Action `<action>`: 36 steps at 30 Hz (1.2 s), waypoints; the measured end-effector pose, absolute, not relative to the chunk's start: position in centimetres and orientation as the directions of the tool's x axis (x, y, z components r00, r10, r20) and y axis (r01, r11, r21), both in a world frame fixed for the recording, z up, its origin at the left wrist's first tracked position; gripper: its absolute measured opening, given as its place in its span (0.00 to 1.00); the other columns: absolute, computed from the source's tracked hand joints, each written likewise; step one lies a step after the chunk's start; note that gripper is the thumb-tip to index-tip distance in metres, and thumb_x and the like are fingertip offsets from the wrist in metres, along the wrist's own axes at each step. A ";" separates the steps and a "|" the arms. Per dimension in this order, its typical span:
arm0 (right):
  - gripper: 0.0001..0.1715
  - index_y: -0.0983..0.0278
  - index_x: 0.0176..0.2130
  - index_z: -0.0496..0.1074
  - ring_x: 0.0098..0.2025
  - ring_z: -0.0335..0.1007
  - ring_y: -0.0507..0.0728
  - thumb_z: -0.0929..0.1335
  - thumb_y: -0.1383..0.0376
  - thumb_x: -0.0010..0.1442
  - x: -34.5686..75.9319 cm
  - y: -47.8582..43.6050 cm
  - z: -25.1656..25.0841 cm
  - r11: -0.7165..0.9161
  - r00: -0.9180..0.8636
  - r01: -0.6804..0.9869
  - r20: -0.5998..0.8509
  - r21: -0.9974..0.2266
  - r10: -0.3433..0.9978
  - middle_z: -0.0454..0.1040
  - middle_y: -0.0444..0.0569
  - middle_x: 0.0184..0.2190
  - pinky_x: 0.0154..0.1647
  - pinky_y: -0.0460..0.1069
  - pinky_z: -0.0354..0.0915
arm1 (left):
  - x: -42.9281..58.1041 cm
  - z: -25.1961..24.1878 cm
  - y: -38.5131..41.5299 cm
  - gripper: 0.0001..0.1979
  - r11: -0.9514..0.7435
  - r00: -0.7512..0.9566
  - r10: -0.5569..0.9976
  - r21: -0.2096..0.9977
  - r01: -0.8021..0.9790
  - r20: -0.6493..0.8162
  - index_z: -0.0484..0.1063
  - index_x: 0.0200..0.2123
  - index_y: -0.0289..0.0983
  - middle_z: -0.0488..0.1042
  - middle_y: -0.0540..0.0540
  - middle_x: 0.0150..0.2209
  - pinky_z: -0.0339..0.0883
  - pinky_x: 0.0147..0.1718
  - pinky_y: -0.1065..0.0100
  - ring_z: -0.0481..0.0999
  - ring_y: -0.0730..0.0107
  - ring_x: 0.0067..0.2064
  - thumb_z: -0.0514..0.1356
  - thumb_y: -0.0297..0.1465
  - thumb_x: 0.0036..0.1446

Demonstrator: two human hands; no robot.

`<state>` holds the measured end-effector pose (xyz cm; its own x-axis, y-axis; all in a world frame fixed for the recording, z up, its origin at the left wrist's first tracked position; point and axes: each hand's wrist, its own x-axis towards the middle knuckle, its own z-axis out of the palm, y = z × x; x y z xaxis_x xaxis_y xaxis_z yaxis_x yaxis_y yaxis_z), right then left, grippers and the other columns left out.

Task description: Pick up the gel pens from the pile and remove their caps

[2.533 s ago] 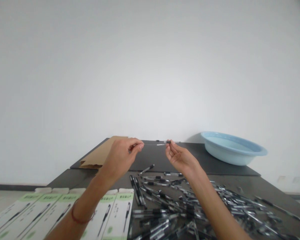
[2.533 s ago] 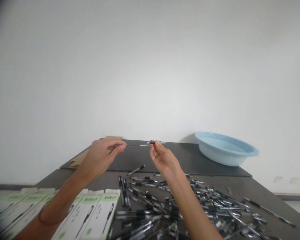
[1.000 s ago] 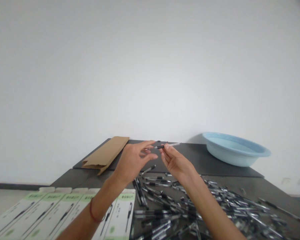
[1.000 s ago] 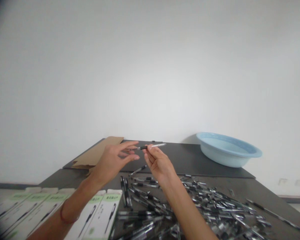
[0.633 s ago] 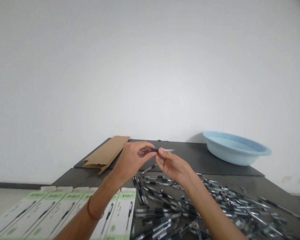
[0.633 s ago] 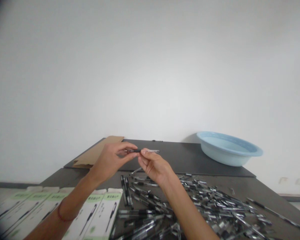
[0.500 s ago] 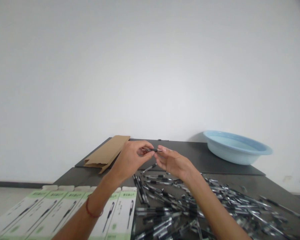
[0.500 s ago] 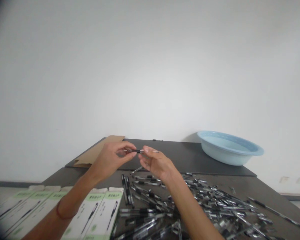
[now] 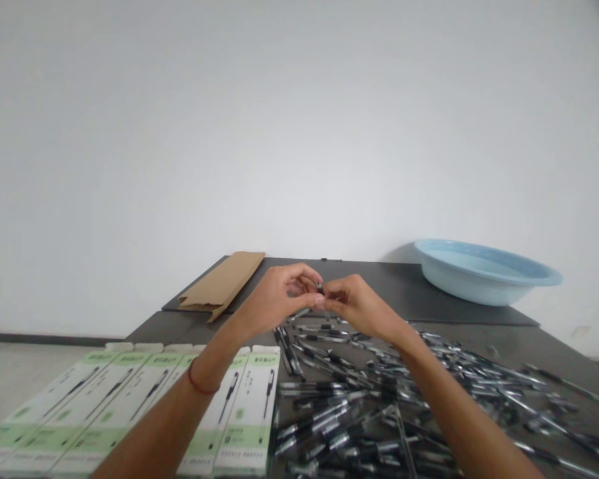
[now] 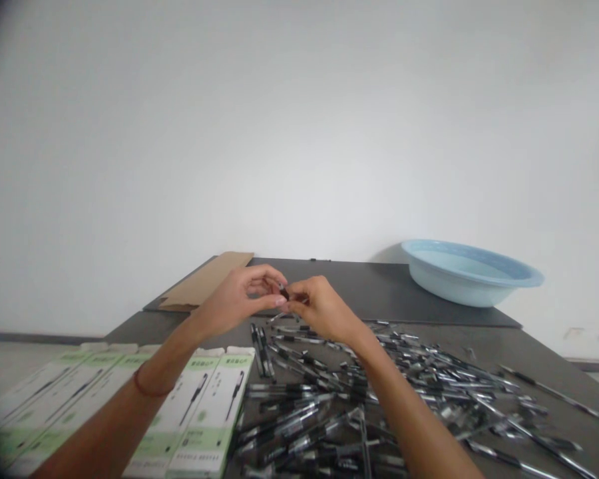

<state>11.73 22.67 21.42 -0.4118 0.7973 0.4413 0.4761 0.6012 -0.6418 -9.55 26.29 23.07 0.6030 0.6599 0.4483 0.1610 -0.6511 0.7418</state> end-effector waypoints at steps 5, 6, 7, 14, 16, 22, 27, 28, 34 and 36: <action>0.09 0.65 0.31 0.78 0.29 0.63 0.51 0.69 0.66 0.63 15.3 22.8 22.6 0.520 -0.380 0.610 0.355 -0.598 0.854 0.72 0.41 0.25 0.32 0.47 0.59 | -9.9 21.2 28.3 0.15 -0.709 0.661 0.659 0.591 0.385 0.359 0.74 0.53 0.40 0.80 0.44 0.48 0.72 0.45 0.64 0.79 0.64 0.47 0.61 0.38 0.66; 0.08 0.65 0.33 0.79 0.30 0.66 0.52 0.69 0.66 0.62 16.1 22.8 22.8 0.497 -0.363 0.636 0.339 -0.590 0.868 0.74 0.43 0.26 0.33 0.48 0.61 | -9.6 20.5 28.6 0.13 -0.740 0.684 0.648 0.492 0.459 0.335 0.75 0.51 0.40 0.80 0.44 0.47 0.72 0.45 0.64 0.80 0.64 0.47 0.58 0.36 0.68; 0.08 0.65 0.34 0.80 0.31 0.69 0.53 0.70 0.66 0.61 16.9 22.8 23.0 0.475 -0.350 0.660 0.322 -0.582 0.880 0.76 0.44 0.27 0.35 0.49 0.63 | -9.1 19.8 28.7 0.12 -0.763 0.708 0.636 0.390 0.516 0.307 0.76 0.51 0.41 0.81 0.45 0.46 0.71 0.45 0.64 0.80 0.63 0.46 0.57 0.35 0.68; 0.08 0.66 0.34 0.80 0.35 0.76 0.57 0.69 0.67 0.58 19.5 21.9 24.3 0.429 -0.336 0.679 0.268 -0.595 0.903 0.81 0.49 0.30 0.37 0.50 0.68 | -1.8 15.5 27.8 0.08 -0.843 0.833 0.539 0.087 0.532 0.129 0.81 0.43 0.45 0.82 0.44 0.44 0.71 0.44 0.61 0.81 0.54 0.48 0.62 0.31 0.63; 0.08 0.66 0.33 0.79 0.34 0.76 0.57 0.68 0.68 0.58 19.8 21.4 24.8 0.438 -0.347 0.663 0.270 -0.607 0.898 0.81 0.49 0.29 0.36 0.50 0.68 | -0.3 15.1 28.1 0.09 -0.857 0.852 0.515 0.053 0.513 0.094 0.81 0.42 0.45 0.82 0.43 0.44 0.71 0.44 0.61 0.81 0.52 0.48 0.62 0.31 0.62; 0.06 0.65 0.32 0.78 0.32 0.74 0.55 0.69 0.68 0.57 21.5 20.6 25.8 0.461 -0.349 0.638 0.302 -0.617 0.887 0.80 0.46 0.27 0.34 0.49 0.66 | -0.7 14.8 31.2 0.11 -0.864 0.864 0.503 0.032 0.503 -0.013 0.83 0.37 0.43 0.84 0.42 0.38 0.68 0.36 0.65 0.83 0.55 0.40 0.61 0.25 0.58; 0.06 0.65 0.33 0.79 0.31 0.73 0.55 0.69 0.68 0.58 23.0 20.4 26.1 0.480 -0.348 0.625 0.331 -0.616 0.877 0.79 0.46 0.27 0.33 0.49 0.66 | -2.2 13.9 32.4 0.10 -0.888 0.895 0.444 0.116 0.445 -0.039 0.83 0.41 0.46 0.85 0.48 0.42 0.67 0.39 0.70 0.83 0.64 0.43 0.62 0.29 0.61; 0.06 0.65 0.33 0.79 0.31 0.73 0.55 0.69 0.68 0.58 23.2 20.4 26.1 0.485 -0.347 0.624 0.339 -0.613 0.874 0.79 0.46 0.26 0.32 0.49 0.65 | -2.2 13.7 32.4 0.09 -0.882 0.890 0.454 0.123 0.454 -0.030 0.83 0.40 0.45 0.85 0.47 0.40 0.66 0.39 0.69 0.83 0.64 0.42 0.61 0.30 0.63; 0.06 0.65 0.32 0.79 0.32 0.74 0.56 0.70 0.68 0.57 23.5 20.4 26.1 0.477 -0.341 0.598 0.334 -0.644 0.878 0.80 0.47 0.27 0.33 0.50 0.66 | -1.2 12.3 31.7 0.10 -0.850 0.864 0.503 0.170 0.499 -0.025 0.82 0.33 0.39 0.83 0.43 0.31 0.65 0.32 0.68 0.80 0.63 0.31 0.67 0.39 0.59; 0.06 0.65 0.32 0.79 0.32 0.75 0.56 0.70 0.68 0.57 23.4 20.4 26.1 0.477 -0.342 0.591 0.333 -0.651 0.879 0.80 0.47 0.27 0.33 0.50 0.66 | -0.7 12.1 31.6 0.06 -0.857 0.878 0.477 0.199 0.476 -0.047 0.83 0.32 0.38 0.83 0.44 0.30 0.65 0.32 0.69 0.80 0.65 0.30 0.70 0.35 0.56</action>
